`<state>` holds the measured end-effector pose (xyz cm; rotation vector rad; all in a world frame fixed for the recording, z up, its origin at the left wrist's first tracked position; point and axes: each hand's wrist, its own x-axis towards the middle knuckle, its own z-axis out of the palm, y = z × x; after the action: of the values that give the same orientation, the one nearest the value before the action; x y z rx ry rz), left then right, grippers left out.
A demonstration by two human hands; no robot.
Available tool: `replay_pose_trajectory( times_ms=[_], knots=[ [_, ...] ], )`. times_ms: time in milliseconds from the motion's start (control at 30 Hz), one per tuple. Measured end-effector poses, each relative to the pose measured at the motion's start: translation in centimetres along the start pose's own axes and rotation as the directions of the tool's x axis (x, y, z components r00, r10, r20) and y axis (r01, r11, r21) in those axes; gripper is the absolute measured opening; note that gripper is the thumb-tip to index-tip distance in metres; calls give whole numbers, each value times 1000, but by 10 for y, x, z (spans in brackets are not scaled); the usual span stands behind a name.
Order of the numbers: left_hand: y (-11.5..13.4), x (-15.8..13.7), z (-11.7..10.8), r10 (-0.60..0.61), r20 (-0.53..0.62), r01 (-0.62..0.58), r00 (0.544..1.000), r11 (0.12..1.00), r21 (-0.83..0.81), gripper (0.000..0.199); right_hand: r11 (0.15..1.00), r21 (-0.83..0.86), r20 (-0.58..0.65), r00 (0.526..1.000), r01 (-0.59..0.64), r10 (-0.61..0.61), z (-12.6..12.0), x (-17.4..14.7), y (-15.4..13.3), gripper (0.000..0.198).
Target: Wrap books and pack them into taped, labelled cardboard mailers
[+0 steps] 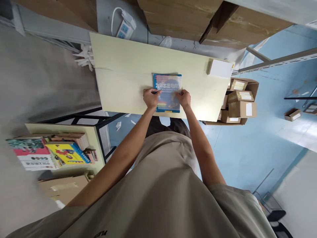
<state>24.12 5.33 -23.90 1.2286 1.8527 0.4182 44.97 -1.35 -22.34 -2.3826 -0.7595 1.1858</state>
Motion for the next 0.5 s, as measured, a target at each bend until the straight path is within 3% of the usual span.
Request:
replay_pose_trajectory(
  times_ms=[133,300,400,500],
  knots=[
    [-6,5,-5,43,12,-42,999,998,-37,26,992,124,82,995,39,-49,-8,3,2,21],
    [-13,-4,-15,176,44,-174,983,984,-48,12,979,204,130,990,25,-52,-12,1,1,29],
    [-7,-43,-14,389,119,-392,914,920,5,19,970,245,130,991,-2,-30,-12,-3,-4,29],
    [7,-97,-6,456,321,-505,830,859,88,55,970,241,128,990,19,-51,-11,-7,-10,32]
  ],
)
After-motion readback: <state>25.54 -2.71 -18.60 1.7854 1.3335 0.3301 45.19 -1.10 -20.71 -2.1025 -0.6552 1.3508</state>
